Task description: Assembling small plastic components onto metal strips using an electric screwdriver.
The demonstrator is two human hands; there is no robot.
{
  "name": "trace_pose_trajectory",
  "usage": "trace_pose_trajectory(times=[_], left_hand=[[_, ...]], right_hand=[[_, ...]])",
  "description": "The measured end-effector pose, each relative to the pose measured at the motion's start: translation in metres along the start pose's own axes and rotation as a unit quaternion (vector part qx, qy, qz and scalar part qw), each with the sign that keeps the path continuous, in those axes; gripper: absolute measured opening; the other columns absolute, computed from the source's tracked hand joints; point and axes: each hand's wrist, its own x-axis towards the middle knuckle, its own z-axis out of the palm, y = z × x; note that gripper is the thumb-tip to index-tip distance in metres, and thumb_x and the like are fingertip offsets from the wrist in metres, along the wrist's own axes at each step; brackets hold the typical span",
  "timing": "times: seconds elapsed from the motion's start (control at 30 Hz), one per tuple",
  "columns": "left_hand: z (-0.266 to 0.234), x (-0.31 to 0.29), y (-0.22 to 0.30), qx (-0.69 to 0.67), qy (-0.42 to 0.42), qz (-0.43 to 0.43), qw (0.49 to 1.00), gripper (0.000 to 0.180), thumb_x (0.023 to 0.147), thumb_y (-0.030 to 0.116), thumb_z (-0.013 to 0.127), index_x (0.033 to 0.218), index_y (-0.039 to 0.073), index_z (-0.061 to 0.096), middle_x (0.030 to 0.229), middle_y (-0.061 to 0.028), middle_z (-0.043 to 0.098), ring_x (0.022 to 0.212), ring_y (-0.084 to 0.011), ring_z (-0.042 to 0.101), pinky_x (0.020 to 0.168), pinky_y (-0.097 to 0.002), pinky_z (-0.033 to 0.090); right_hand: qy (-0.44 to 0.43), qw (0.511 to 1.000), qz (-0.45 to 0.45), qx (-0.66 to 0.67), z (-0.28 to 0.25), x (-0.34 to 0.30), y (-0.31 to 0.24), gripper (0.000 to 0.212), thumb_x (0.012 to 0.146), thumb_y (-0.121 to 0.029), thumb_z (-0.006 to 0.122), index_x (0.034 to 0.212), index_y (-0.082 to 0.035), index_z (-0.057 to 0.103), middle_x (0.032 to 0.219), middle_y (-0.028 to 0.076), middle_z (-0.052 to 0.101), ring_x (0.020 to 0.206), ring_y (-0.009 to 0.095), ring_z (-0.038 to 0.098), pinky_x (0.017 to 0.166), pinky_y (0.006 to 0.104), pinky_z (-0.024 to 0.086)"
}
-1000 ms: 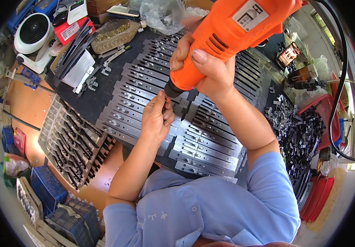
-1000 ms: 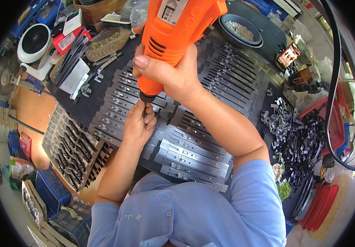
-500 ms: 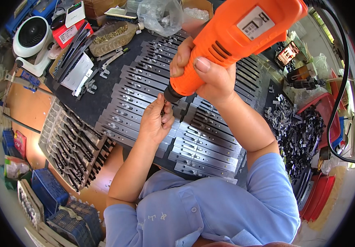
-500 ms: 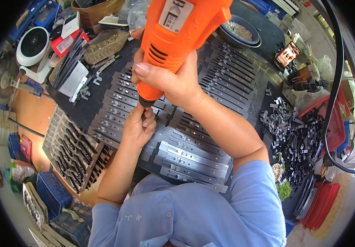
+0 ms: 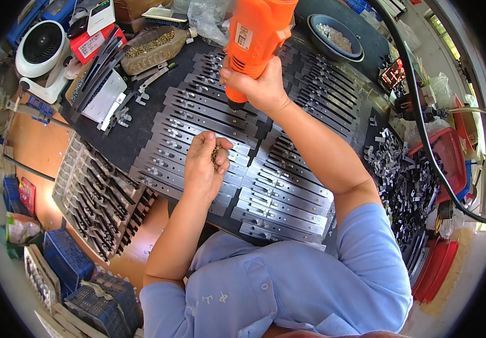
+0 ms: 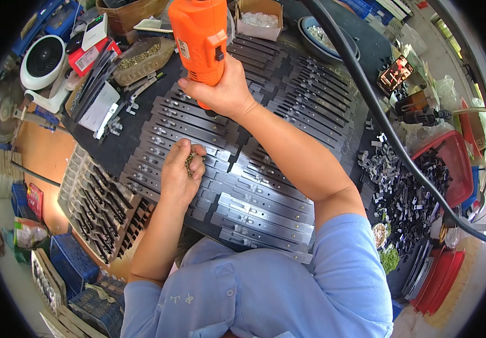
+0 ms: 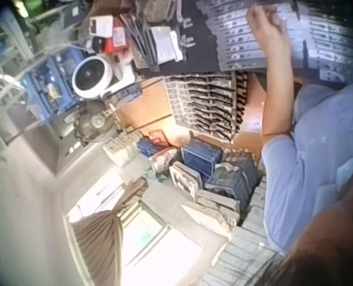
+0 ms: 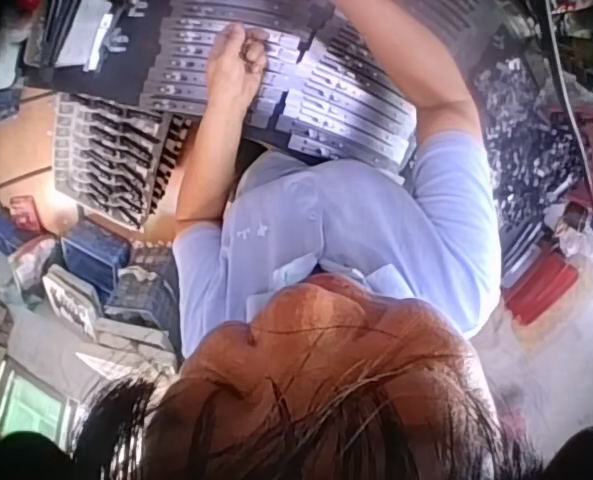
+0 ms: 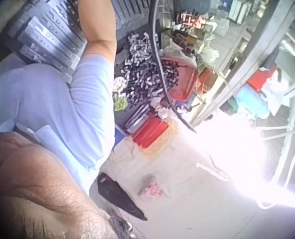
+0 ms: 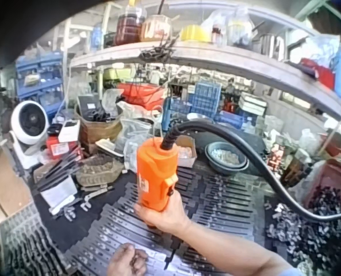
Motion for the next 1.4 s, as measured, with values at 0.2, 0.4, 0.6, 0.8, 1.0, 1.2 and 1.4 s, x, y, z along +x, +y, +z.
trace_pose_trajectory(times=[0.2, 0.4, 0.6, 0.8, 1.0, 1.2, 1.4], left_hand=[[-0.006, 0.006, 0.002, 0.034, -0.046, 0.029, 0.998, 0.015, 0.081, 0.018, 0.055, 0.088, 0.005, 0.052, 0.074, -0.003, 0.051, 0.049, -0.0045, 0.036, 0.041, -0.017, 0.028], [-0.006, 0.009, 0.004, 0.0, -0.008, -0.003, 1.0, 0.015, 0.081, 0.014, 0.055, 0.089, 0.003, 0.054, 0.073, -0.0021, 0.051, 0.049, -0.0044, 0.036, 0.04, -0.0171, 0.027], [0.006, 0.012, 0.002, -0.019, 0.013, -0.033, 0.999, 0.017, 0.082, 0.012, 0.049, 0.094, 0.0, 0.052, 0.073, -0.0037, 0.05, 0.049, -0.0057, 0.036, 0.04, -0.0178, 0.028], [0.003, 0.012, -0.005, -0.096, -0.073, -0.077, 0.99, 0.021, 0.083, 0.018, 0.051, 0.094, 0.0, 0.051, 0.073, -0.0027, 0.048, 0.049, -0.0041, 0.036, 0.04, -0.0168, 0.027], [-0.002, 0.013, -0.009, -0.086, -0.095, -0.05, 0.991, 0.02, 0.084, 0.023, 0.05, 0.086, 0.004, 0.05, 0.071, -0.0009, 0.048, 0.047, -0.0036, 0.034, 0.038, -0.0164, 0.026], [-0.004, 0.011, -0.007, -0.013, -0.096, -0.023, 0.995, 0.019, 0.084, 0.024, 0.049, 0.085, 0.005, 0.05, 0.067, 0.0003, 0.046, 0.046, -0.004, 0.033, 0.038, -0.0162, 0.025], [-0.013, 0.013, -0.001, -0.031, -0.172, -0.058, 0.983, 0.023, 0.084, 0.027, 0.048, 0.089, 0.004, 0.051, 0.067, 0.0002, 0.046, 0.046, -0.004, 0.033, 0.038, -0.0163, 0.025]], right_hand=[[0.001, 0.998, -0.044, -0.054, -0.002, -0.001, 0.001, 0.029, 0.065, -0.003, 0.061, 0.091, 0.004, 0.05, 0.067, 0.004, 0.056, 0.062, 0.011, 0.054, 0.057, 0.0251, 0.046], [0.029, 0.998, -0.024, 0.048, -0.004, 0.004, -0.009, 0.025, 0.062, -0.009, 0.066, 0.082, -0.003, 0.052, 0.068, 0.002, 0.056, 0.06, 0.009, 0.052, 0.057, 0.0226, 0.043], [0.016, 0.978, -0.026, 0.205, 0.001, 0.002, -0.05, 0.035, 0.066, -0.006, 0.063, 0.097, 0.002, 0.048, 0.068, 0.006, 0.055, 0.056, 0.014, 0.056, 0.054, 0.026, 0.047], [0.002, 0.989, -0.027, 0.144, 0.001, -0.003, -0.063, 0.042, 0.067, -0.012, 0.052, 0.105, 0.003, 0.041, 0.068, 0.01, 0.051, 0.057, 0.019, 0.053, 0.052, 0.0314, 0.046], [-0.014, 0.989, -0.037, 0.143, -0.001, -0.005, -0.065, 0.043, 0.068, -0.014, 0.052, 0.107, 0.003, 0.04, 0.07, 0.01, 0.051, 0.058, 0.02, 0.053, 0.053, 0.0313, 0.046], [-0.022, 0.988, -0.029, 0.151, -0.001, -0.005, -0.069, 0.045, 0.069, -0.015, 0.052, 0.108, 0.002, 0.039, 0.07, 0.01, 0.05, 0.058, 0.02, 0.054, 0.054, 0.0326, 0.047], [-0.037, 0.97, -0.031, 0.237, -0.005, -0.002, -0.06, 0.046, 0.069, -0.018, 0.052, 0.107, 0.002, 0.039, 0.07, 0.01, 0.05, 0.057, 0.02, 0.054, 0.055, 0.0334, 0.047]])
